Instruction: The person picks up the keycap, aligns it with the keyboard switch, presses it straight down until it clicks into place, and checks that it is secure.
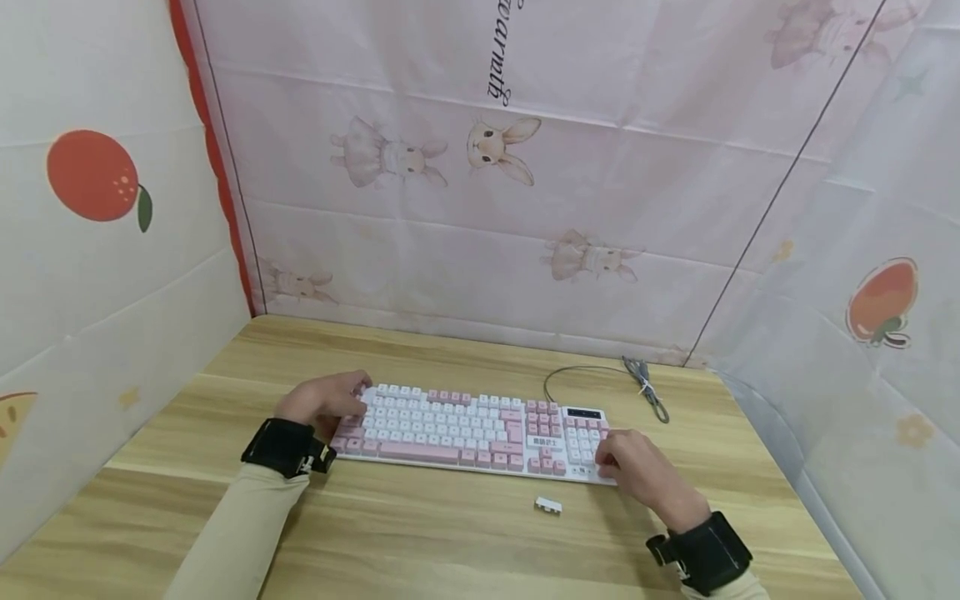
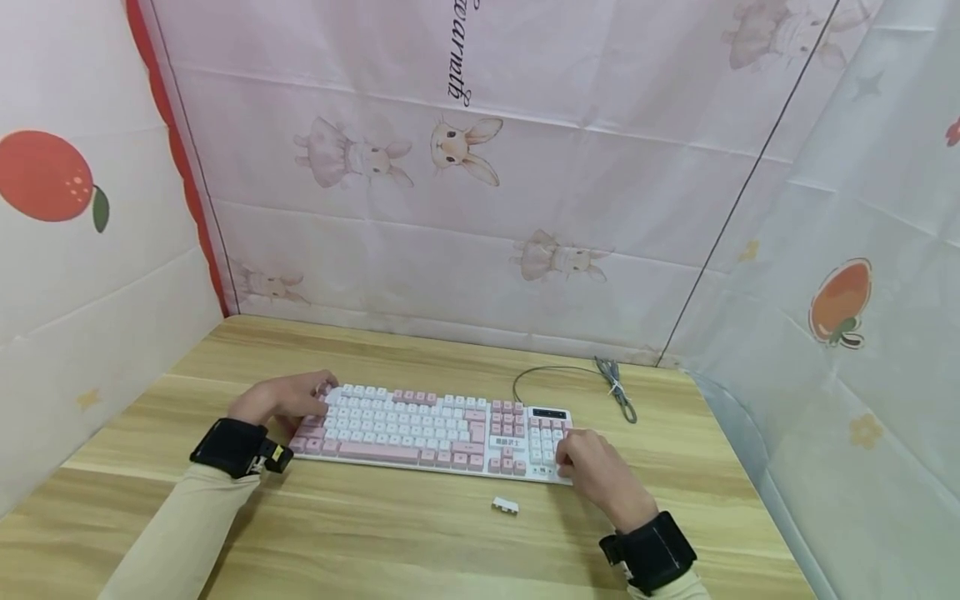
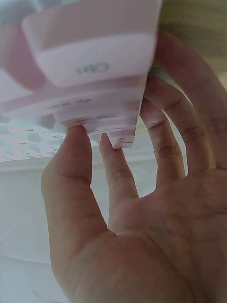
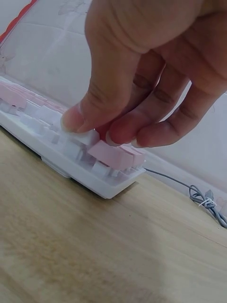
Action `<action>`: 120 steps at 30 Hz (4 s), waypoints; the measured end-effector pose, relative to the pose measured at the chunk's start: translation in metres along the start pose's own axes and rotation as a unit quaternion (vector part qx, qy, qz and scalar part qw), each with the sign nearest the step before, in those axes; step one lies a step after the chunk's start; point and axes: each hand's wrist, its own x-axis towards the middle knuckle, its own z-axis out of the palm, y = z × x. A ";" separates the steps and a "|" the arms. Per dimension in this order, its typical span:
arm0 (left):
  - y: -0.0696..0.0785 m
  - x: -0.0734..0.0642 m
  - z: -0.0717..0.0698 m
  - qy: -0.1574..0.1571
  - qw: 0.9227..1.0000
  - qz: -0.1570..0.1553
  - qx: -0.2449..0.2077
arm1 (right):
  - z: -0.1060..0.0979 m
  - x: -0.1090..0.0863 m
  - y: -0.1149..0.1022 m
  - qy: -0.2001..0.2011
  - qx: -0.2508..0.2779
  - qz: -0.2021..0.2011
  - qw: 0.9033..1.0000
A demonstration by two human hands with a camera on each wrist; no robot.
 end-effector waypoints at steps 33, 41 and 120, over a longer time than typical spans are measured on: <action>0.000 -0.001 -0.003 0.000 1.000 0.010 0.010 | -0.003 0.003 -0.002 -0.002 -0.007 -0.007 1.000; -0.001 -0.002 0.000 0.003 1.000 0.011 0.009 | -0.004 0.002 -0.005 0.003 -0.029 0.014 0.999; 0.000 -0.001 0.000 0.004 1.000 0.014 0.025 | 0.001 0.004 0.008 0.017 0.038 -0.016 0.999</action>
